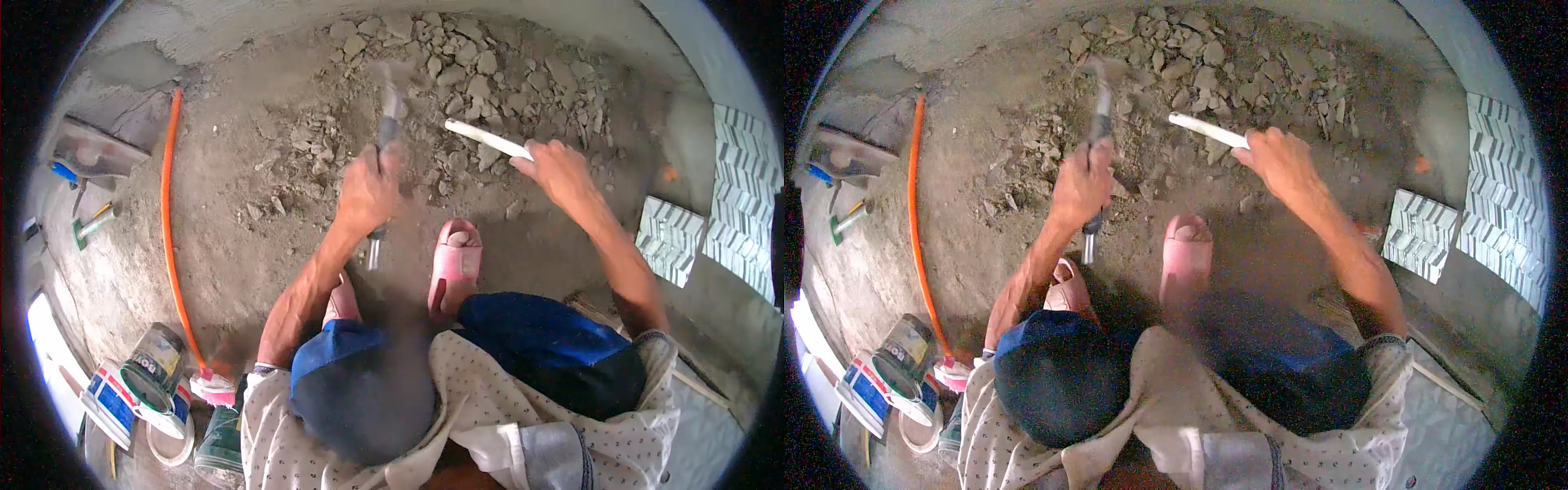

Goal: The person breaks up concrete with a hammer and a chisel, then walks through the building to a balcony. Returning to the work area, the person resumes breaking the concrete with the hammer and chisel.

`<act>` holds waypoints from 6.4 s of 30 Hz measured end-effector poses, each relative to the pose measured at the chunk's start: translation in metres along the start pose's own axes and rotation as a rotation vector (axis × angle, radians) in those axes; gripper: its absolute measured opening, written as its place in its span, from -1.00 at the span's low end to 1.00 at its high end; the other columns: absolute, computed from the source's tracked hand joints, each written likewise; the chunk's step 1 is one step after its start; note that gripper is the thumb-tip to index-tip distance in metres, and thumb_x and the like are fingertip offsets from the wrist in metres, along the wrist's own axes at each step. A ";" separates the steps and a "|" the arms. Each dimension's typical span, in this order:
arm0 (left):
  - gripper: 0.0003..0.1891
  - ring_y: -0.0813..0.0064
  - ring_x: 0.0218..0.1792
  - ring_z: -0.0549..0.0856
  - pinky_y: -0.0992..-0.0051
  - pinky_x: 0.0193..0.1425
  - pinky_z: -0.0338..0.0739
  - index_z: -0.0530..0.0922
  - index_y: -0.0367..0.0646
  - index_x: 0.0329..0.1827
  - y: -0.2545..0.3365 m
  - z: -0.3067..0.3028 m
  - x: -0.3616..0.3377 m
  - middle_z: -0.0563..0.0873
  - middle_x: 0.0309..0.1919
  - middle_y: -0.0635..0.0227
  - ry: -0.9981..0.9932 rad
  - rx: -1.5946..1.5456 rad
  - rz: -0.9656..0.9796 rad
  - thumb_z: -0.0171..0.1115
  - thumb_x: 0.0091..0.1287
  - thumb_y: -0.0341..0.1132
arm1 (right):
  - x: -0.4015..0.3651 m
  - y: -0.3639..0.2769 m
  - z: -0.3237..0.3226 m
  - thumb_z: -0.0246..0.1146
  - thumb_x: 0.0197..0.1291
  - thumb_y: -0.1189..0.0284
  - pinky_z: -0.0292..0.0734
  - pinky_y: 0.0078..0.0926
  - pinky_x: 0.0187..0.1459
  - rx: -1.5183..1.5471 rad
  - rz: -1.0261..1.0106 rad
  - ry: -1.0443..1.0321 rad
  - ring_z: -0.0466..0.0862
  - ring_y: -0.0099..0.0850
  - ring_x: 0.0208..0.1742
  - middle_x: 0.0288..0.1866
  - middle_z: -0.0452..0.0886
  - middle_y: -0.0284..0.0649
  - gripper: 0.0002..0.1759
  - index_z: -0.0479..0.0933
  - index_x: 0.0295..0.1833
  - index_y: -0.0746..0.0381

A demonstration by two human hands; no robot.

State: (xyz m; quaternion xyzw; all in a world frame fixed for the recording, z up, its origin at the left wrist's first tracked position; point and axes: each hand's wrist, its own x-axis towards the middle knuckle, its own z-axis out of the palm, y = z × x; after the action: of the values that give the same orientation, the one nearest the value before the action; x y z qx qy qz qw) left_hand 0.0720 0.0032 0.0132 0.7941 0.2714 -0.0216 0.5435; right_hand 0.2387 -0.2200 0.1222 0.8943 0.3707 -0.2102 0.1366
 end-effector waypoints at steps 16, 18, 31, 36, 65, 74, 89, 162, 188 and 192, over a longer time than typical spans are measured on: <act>-0.54 0.32 -0.71 0.58 0.32 -0.46 0.49 0.54 -0.32 -0.11 -0.015 -0.026 -0.018 0.51 -0.73 0.20 -0.107 -0.067 -0.196 -0.07 0.39 -0.03 | -0.051 0.075 0.009 0.18 0.22 0.02 0.51 -0.07 -0.29 -0.015 0.051 -0.045 0.63 0.03 -0.34 -0.44 0.61 0.02 -0.54 0.55 -0.19 0.26; -0.54 0.32 -0.70 0.59 0.32 -0.47 0.48 0.54 -0.33 -0.11 -0.007 -0.036 -0.018 0.52 -0.74 0.20 -0.100 -0.134 -0.258 -0.09 0.39 -0.04 | -0.048 0.069 0.003 0.16 0.23 -0.01 0.51 -0.06 -0.30 0.150 0.199 -0.004 0.63 0.03 -0.36 -0.46 0.60 0.03 -0.52 0.55 -0.16 0.25; -0.57 0.34 -0.70 0.60 0.32 -0.57 0.44 0.49 -0.34 -0.28 -0.016 -0.013 -0.034 0.53 -0.71 0.18 -0.155 -0.025 -0.218 0.02 0.41 -0.05 | -0.056 0.060 0.044 0.10 0.28 0.01 0.51 -0.06 -0.36 0.215 0.271 -0.044 0.62 0.08 -0.37 -0.41 0.62 0.06 -0.53 0.49 0.02 0.17; -0.64 0.37 -0.68 0.60 0.33 -0.57 0.45 0.47 -0.35 -0.23 -0.023 -0.010 -0.026 0.53 -0.67 0.20 -0.205 -0.169 -0.286 0.05 0.39 -0.13 | -0.071 0.091 0.053 0.02 0.31 -0.07 0.54 -0.03 -0.36 0.102 0.362 0.115 0.65 0.06 -0.40 -0.48 0.64 0.01 -0.48 0.50 0.00 0.16; -0.55 0.23 -0.59 0.54 0.21 -0.48 0.42 0.42 -0.29 -0.21 0.017 0.052 -0.016 0.53 -0.62 0.19 -0.112 0.041 0.016 0.05 0.40 0.03 | -0.025 0.049 0.035 0.08 0.28 0.00 0.58 -0.05 -0.45 -0.129 0.055 0.131 0.67 -0.01 -0.45 -0.51 0.61 -0.03 -0.53 0.51 0.00 0.18; -0.65 0.50 -0.60 0.54 0.45 -0.53 0.40 0.35 -0.19 -0.26 0.019 0.068 -0.018 0.44 -0.69 0.38 0.192 -0.176 0.076 -0.10 0.48 -0.05 | -0.027 0.049 0.032 0.08 0.28 0.00 0.57 -0.04 -0.43 -0.104 0.079 0.100 0.66 0.00 -0.44 -0.51 0.60 -0.03 -0.51 0.52 0.00 0.23; -0.61 0.29 -0.58 0.58 0.22 -0.51 0.42 0.43 -0.31 -0.13 -0.011 0.079 -0.010 0.50 -0.64 0.21 -0.174 0.111 0.309 -0.12 0.49 -0.08 | -0.024 0.050 0.025 0.08 0.27 -0.02 0.57 -0.06 -0.44 -0.099 0.103 0.057 0.65 -0.01 -0.48 -0.52 0.61 -0.02 -0.51 0.52 -0.08 0.23; -0.57 0.06 -0.48 0.62 0.17 -0.37 0.45 0.50 -0.29 -0.22 0.016 0.019 -0.005 0.57 -0.57 -0.02 -0.231 0.070 -0.197 0.04 0.39 0.01 | -0.081 0.054 0.088 0.11 0.29 0.03 0.49 -0.09 -0.33 0.255 0.097 0.053 0.58 0.03 -0.37 -0.43 0.58 -0.02 -0.58 0.50 -0.07 0.19; -0.68 0.15 -0.57 0.54 0.25 -0.45 0.41 0.47 -0.27 -0.22 0.114 0.024 0.058 0.55 -0.60 0.09 -0.511 0.528 0.388 0.05 0.42 -0.13 | -0.084 0.063 0.113 0.07 0.25 -0.07 0.56 -0.12 -0.51 0.247 0.229 0.084 0.65 -0.11 -0.55 -0.60 0.60 -0.11 -0.49 0.51 -0.15 0.21; -0.71 0.43 -0.64 0.49 0.39 -0.53 0.36 0.46 -0.24 -0.22 0.175 0.012 0.073 0.52 -0.64 0.28 -0.234 0.224 0.027 0.03 0.43 -0.14 | -0.084 0.066 0.104 0.05 0.26 -0.07 0.56 -0.12 -0.52 0.251 0.212 0.010 0.66 -0.12 -0.55 -0.58 0.60 -0.11 -0.47 0.50 -0.10 0.21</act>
State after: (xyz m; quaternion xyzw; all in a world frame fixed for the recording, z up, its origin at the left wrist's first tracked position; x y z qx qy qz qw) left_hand 0.2171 -0.0237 0.1336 0.8454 0.1911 -0.1369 0.4796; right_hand 0.2040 -0.3575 0.0770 0.9395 0.2456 -0.2349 0.0432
